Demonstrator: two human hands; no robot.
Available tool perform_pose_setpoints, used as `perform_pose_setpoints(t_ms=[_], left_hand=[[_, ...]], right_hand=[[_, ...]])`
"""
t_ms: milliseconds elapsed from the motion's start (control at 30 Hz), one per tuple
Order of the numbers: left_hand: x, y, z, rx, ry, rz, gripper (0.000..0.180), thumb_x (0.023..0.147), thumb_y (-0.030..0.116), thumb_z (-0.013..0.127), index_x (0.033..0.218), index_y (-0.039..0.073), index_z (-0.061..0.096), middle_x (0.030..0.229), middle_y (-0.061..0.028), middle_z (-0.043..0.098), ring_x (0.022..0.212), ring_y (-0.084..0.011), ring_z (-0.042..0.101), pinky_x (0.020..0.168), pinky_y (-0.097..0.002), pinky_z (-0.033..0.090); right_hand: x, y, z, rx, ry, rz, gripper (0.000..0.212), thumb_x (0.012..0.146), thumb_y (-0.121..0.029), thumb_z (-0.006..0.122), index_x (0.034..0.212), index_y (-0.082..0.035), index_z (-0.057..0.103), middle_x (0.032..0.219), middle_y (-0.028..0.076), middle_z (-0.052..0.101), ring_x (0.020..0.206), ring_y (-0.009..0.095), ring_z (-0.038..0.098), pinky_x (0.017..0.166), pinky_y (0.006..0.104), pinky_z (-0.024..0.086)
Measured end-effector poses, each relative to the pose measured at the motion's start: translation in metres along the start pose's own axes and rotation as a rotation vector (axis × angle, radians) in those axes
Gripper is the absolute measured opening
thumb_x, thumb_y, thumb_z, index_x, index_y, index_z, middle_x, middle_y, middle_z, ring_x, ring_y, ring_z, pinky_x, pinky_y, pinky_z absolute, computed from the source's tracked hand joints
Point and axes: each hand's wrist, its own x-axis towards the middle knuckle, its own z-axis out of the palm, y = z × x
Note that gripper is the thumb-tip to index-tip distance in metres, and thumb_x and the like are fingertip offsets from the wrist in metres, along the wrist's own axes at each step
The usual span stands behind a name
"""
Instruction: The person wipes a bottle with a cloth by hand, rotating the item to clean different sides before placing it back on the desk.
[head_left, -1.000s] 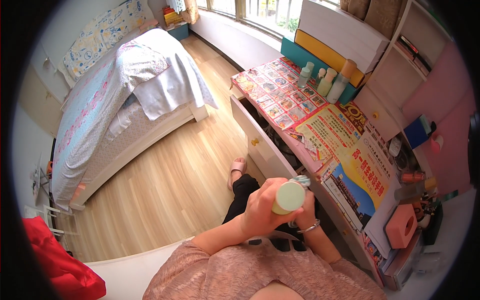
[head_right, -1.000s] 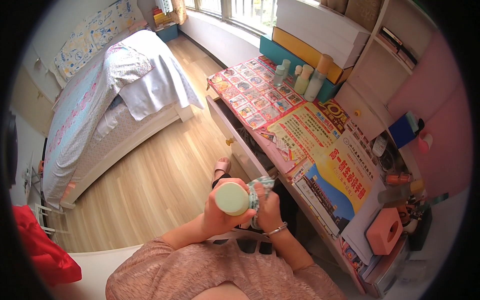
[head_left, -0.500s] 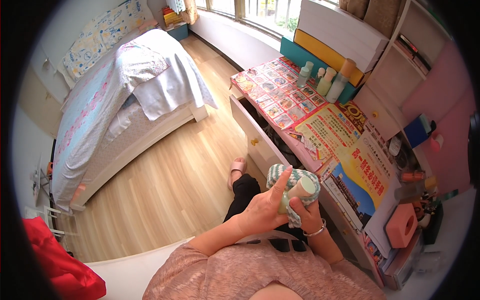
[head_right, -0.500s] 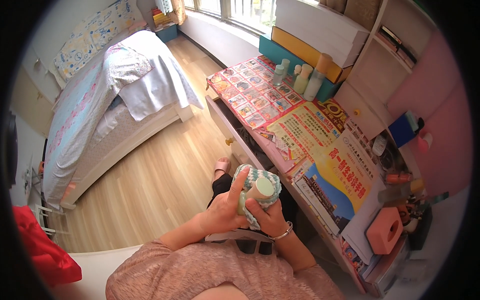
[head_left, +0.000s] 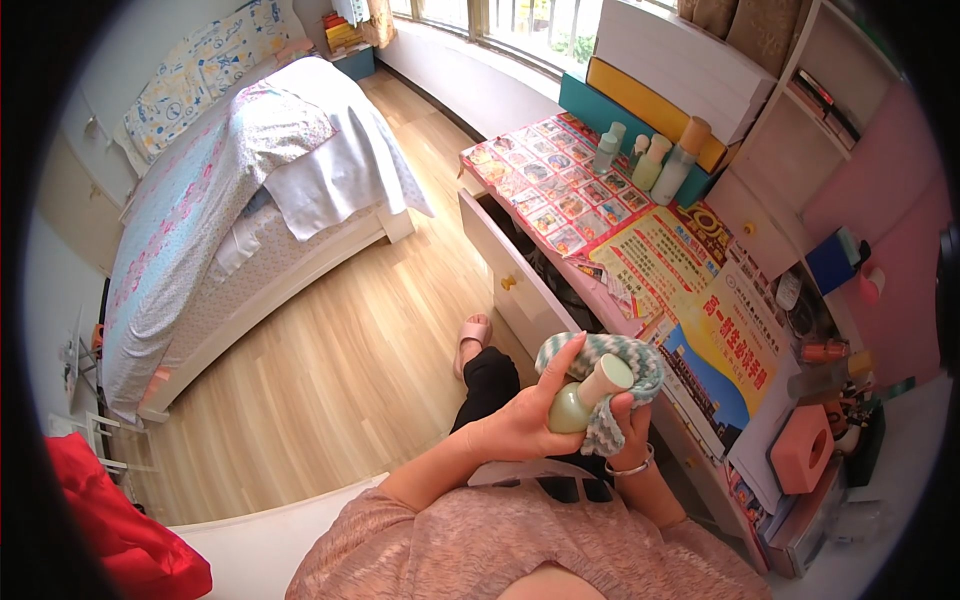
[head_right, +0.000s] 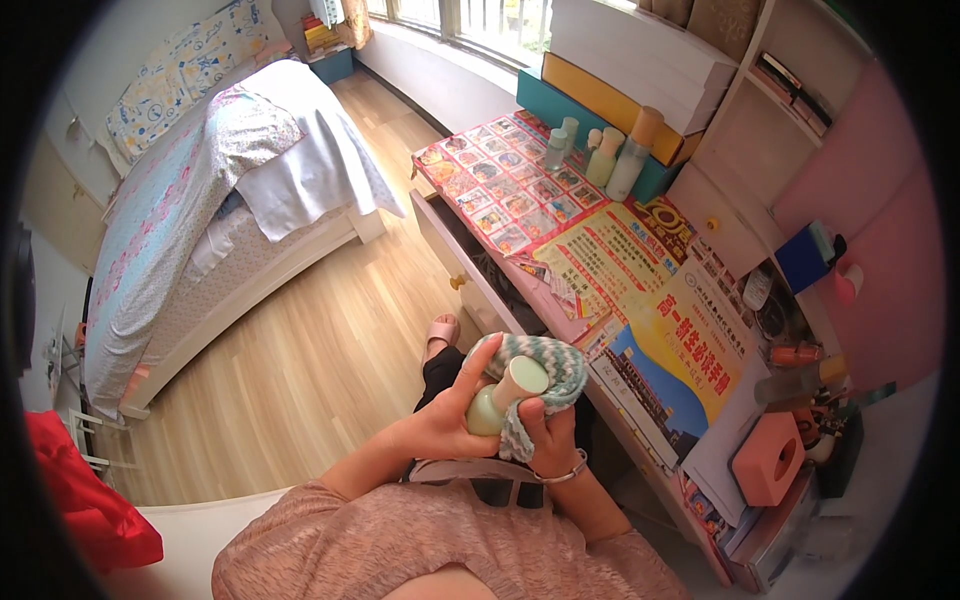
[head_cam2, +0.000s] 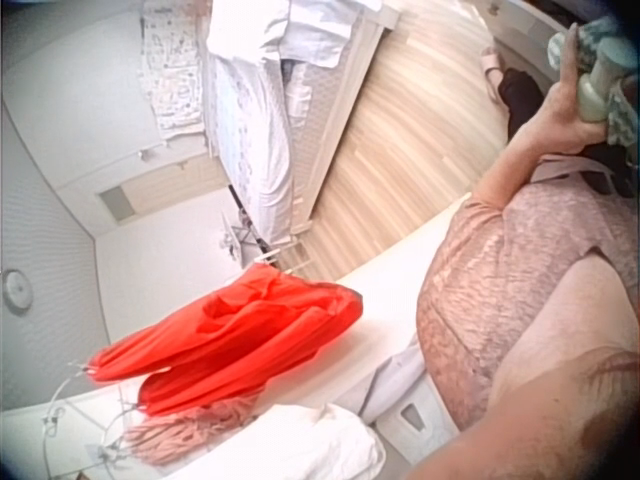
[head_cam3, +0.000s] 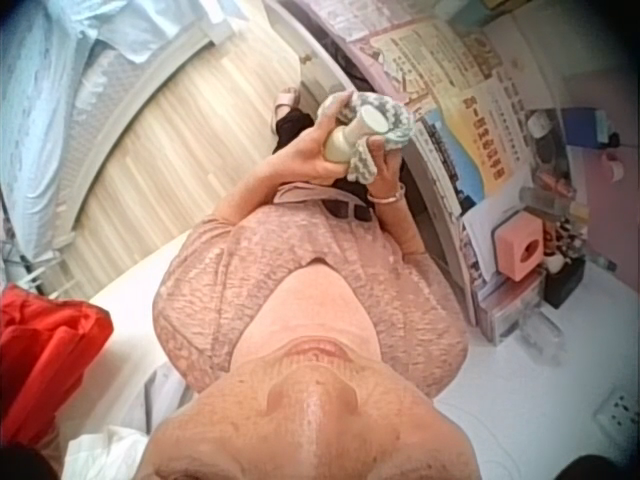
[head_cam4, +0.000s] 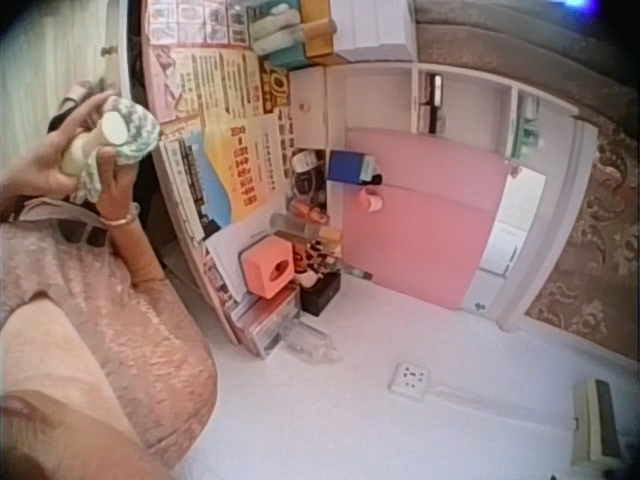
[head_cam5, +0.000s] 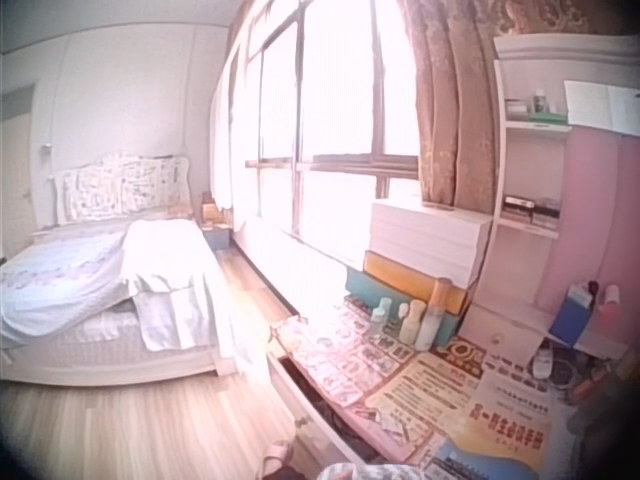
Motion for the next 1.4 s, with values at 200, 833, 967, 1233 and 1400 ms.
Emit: perform_pose_setpoints(t_ms=[200, 833, 967, 1233, 1400], left_hand=[[-0.002, 0.004, -0.007, -0.175, -0.180, -0.120, 0.088, 0.070, 0.009, 0.061, 0.133, 0.006, 0.000, 0.108, -0.0119, 0.047, 0.095, -0.0176, 0.049, 0.082, -0.0247, 0.036], [-0.003, 0.013, 0.003, 0.544, 0.050, 0.011, 0.067, 0.065, 0.020, 0.064, 0.116, -0.003, 0.026, 0.073, -0.0213, 0.055, 0.066, -0.0360, 0.056, 0.058, -0.0396, 0.046], [-0.005, 0.012, 0.002, 0.587, 0.007, 0.016, 0.076, 0.066, 0.021, 0.064, 0.122, -0.002, 0.018, 0.073, -0.0216, 0.055, 0.067, -0.0367, 0.056, 0.059, -0.0398, 0.045], [-0.007, 0.017, 0.003, 0.320, -0.149, -0.013, 0.084, 0.067, 0.026, 0.066, 0.125, -0.001, 0.011, 0.087, -0.0237, 0.054, 0.073, -0.0370, 0.056, 0.064, -0.0388, 0.046], [-0.009, 0.010, 0.004, 0.248, -0.101, 0.078, 0.100, 0.067, 0.025, 0.069, 0.130, 0.000, -0.006, 0.098, -0.0243, 0.052, 0.087, -0.0357, 0.055, 0.074, -0.0334, 0.044]], right_hand=[[0.018, -0.031, -0.006, -0.471, -0.236, -0.253, 0.032, 0.074, -0.013, 0.061, 0.100, 0.003, 0.050, 0.095, 0.016, 0.054, 0.085, 0.027, 0.055, 0.076, 0.0329, 0.042], [0.018, -0.031, -0.004, -0.363, -0.095, 0.039, 0.023, 0.082, -0.016, 0.050, 0.094, 0.004, 0.052, 0.081, 0.012, 0.059, 0.071, 0.019, 0.058, 0.064, 0.0280, 0.045], [0.017, -0.038, -0.005, -0.084, -0.158, 0.221, 0.026, 0.084, -0.012, 0.047, 0.104, 0.004, 0.050, 0.096, 0.006, 0.056, 0.087, 0.011, 0.051, 0.076, 0.0240, 0.040], [0.017, -0.026, -0.011, 0.725, -0.126, 0.470, 0.035, 0.081, -0.012, 0.046, 0.110, 0.008, 0.045, 0.105, 0.015, 0.054, 0.095, 0.022, 0.054, 0.084, 0.0312, 0.042], [0.004, -0.005, -0.016, 0.833, -0.107, 0.387, 0.044, 0.081, -0.024, 0.051, 0.113, 0.005, 0.041, 0.110, 0.014, 0.050, 0.098, 0.021, 0.051, 0.084, 0.0330, 0.042]])
